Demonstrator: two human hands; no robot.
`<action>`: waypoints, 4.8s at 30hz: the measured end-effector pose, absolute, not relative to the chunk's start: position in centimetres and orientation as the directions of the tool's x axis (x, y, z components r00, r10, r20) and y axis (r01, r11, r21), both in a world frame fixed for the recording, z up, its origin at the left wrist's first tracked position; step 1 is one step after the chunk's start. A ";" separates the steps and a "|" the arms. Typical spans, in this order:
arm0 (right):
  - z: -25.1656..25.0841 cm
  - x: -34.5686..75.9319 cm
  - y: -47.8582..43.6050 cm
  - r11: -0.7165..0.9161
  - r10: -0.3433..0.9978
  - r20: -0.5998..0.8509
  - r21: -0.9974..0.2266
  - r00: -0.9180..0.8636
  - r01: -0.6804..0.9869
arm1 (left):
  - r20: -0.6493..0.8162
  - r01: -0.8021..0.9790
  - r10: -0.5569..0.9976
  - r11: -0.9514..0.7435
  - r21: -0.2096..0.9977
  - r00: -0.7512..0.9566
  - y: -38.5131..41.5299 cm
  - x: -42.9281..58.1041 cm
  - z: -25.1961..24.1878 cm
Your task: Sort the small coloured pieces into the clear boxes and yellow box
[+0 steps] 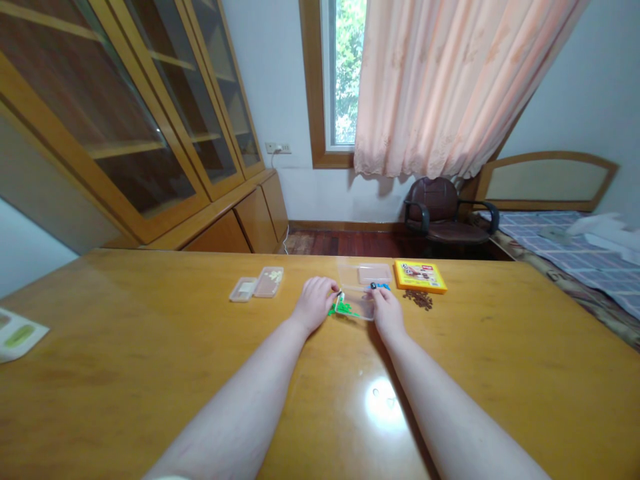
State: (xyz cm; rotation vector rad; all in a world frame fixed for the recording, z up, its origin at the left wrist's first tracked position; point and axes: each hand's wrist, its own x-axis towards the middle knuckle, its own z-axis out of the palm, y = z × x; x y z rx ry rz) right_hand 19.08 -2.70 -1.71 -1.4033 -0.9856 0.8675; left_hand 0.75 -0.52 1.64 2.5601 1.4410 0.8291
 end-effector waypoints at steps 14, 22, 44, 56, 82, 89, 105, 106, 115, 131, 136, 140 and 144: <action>-2.5 19.4 -2.4 0.009 0.921 0.017 -1.000 0.388 0.023 | 0.261 0.756 0.795 -0.603 0.252 0.547 0.0 0.5 -0.1; -2.2 19.2 -2.5 0.012 0.920 0.014 -1.000 0.393 0.006 | 0.239 0.818 0.860 -0.506 0.275 0.452 0.0 0.4 0.4; -1.3 19.0 -2.8 0.013 0.919 0.028 -0.999 0.394 0.041 | 0.374 0.816 0.879 -0.437 0.380 0.296 0.2 -0.1 1.1; -1.9 19.2 -2.6 -0.006 0.928 0.012 -0.999 0.373 0.047 | 0.324 0.826 0.910 -0.383 0.414 0.259 0.6 -0.1 0.8; -2.3 19.3 -2.4 0.019 0.927 0.038 -0.998 0.374 0.054 | 0.158 0.943 0.956 -0.274 0.190 0.246 1.4 -0.1 -1.0; -2.3 19.3 -2.4 0.002 0.930 0.018 -0.999 0.367 0.045 | 0.156 0.934 0.951 -0.296 0.199 0.268 1.3 -0.1 -0.7; -2.6 19.4 -2.3 0.030 0.926 0.059 -0.996 0.372 0.082 | 0.161 0.904 0.933 -0.354 0.239 0.322 1.2 -0.1 -0.7; -2.5 19.4 -2.3 0.033 0.925 0.063 -0.996 0.376 0.085 | 0.163 0.903 0.933 -0.352 0.247 0.320 1.2 -0.1 -0.6; -2.5 19.4 -2.4 0.026 0.927 0.056 -0.996 0.372 0.084 | 0.105 0.928 0.946 -0.323 0.187 0.308 0.8 0.1 0.1; -2.1 19.3 -2.5 0.022 0.930 0.055 -0.995 0.364 0.095 | 0.234 0.899 0.947 -0.291 0.327 0.222 0.8 0.1 0.8; -2.0 19.2 -2.5 0.038 0.929 0.074 -0.994 0.363 0.106 | 0.390 0.748 0.834 -0.534 0.395 0.390 -0.4 0.6 1.6; -2.4 19.3 -2.4 0.030 0.931 0.056 -0.997 0.362 0.076 | 0.330 0.678 0.814 -0.581 0.450 0.479 -0.6 0.8 1.7; -2.1 19.2 -2.5 0.013 0.924 0.024 -0.999 0.382 0.030 | 0.337 0.682 0.837 -0.548 0.485 0.432 -0.1 0.4 1.4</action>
